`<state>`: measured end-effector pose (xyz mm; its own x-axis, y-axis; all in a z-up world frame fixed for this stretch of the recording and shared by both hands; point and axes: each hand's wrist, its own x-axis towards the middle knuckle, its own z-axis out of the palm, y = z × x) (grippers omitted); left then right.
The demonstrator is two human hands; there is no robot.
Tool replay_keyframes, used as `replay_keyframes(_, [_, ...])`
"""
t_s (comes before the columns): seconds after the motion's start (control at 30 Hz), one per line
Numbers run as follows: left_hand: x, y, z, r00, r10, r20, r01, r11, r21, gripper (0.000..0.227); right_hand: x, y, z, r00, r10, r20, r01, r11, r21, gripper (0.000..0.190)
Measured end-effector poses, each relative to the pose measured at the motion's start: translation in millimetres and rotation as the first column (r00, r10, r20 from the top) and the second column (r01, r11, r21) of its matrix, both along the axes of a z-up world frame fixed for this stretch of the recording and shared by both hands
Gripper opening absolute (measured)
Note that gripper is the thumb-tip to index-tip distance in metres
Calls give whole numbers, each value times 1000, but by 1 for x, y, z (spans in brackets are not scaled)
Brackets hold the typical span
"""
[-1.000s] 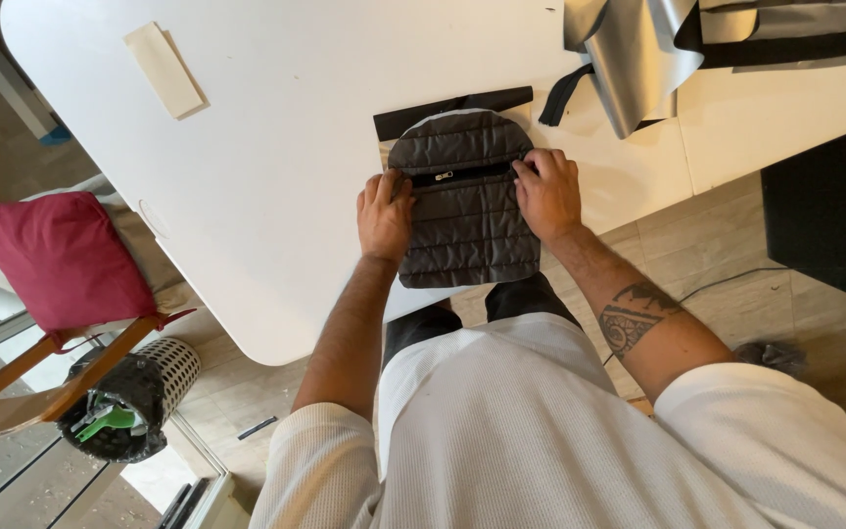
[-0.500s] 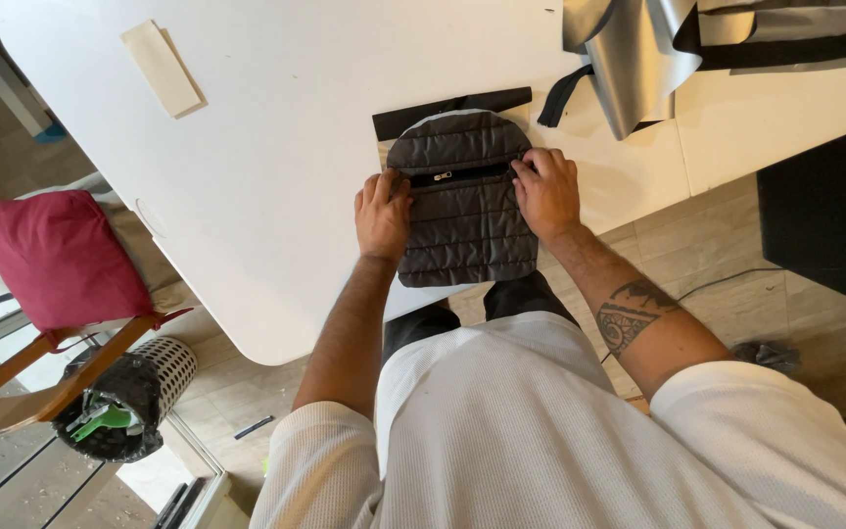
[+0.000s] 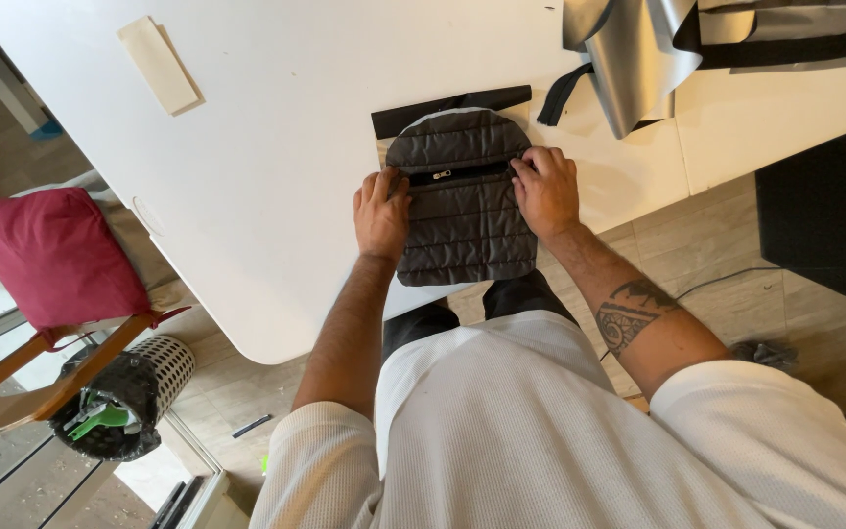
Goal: Preparing and cutting fabric or leather materials for sewing, including trimming with scissors and folding pieces.
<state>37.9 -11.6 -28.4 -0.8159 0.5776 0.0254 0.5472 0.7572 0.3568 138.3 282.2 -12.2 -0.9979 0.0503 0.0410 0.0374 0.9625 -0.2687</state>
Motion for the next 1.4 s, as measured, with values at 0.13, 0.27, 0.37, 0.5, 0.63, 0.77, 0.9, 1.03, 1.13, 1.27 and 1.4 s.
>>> replay_keyframes(0.13, [0, 1, -1, 1000, 22, -12, -22, 1000, 17, 29, 0, -1, -1, 1000, -5, 3, 5, 1000, 13, 24])
replay_keyframes(0.27, [2, 8, -6, 994, 106, -14, -104, 991, 89, 23, -2, -1, 11, 1000, 7, -6, -7, 1000, 12, 23])
replay_keyframes(0.37, [9, 12, -2, 953, 303, -31, -294, 943, 155, 36, 2, -4, 28, 1000, 4, -25, -4, 1000, -27, 26])
replay_keyframes(0.5, [11, 19, 8, 744, 590, 313, -599, 797, -77, 62, 6, 2, 39, 993, -99, -67, 91, 989, -115, 22])
replay_keyframes(0.63, [15, 13, 3, 669, 556, 493, -679, 727, 103, 62, -1, 21, 32, 982, -122, -145, 94, 977, -189, 19])
replay_keyframes(0.77, [19, -6, 37, 660, 462, 592, -711, 639, 294, 62, -21, 37, 28, 985, -93, -146, 58, 972, -227, 16])
replay_keyframes(0.9, [30, -49, 89, 435, 219, 873, -840, 447, 307, 72, -42, 39, 23, 986, 43, -161, -78, 973, -218, 16])
replay_keyframes(1.03, [51, -113, 112, 407, 235, 883, -862, 419, 286, 68, -61, 17, -19, 901, 394, -183, -411, 909, -70, 9])
replay_keyframes(1.13, [56, -147, 171, 526, 315, 790, -741, 625, 244, 78, -78, -18, 25, 766, 634, -106, -636, 771, 15, 14])
replay_keyframes(1.27, [63, -163, 228, 482, 315, 817, -782, 576, 239, 80, -91, -40, 35, 704, 709, -38, -709, 705, 3, 13])
replay_keyframes(1.4, [76, -186, 243, 469, 345, 813, -793, 569, 216, 77, -97, -60, 43, 841, 282, 462, -146, 940, -309, 26])
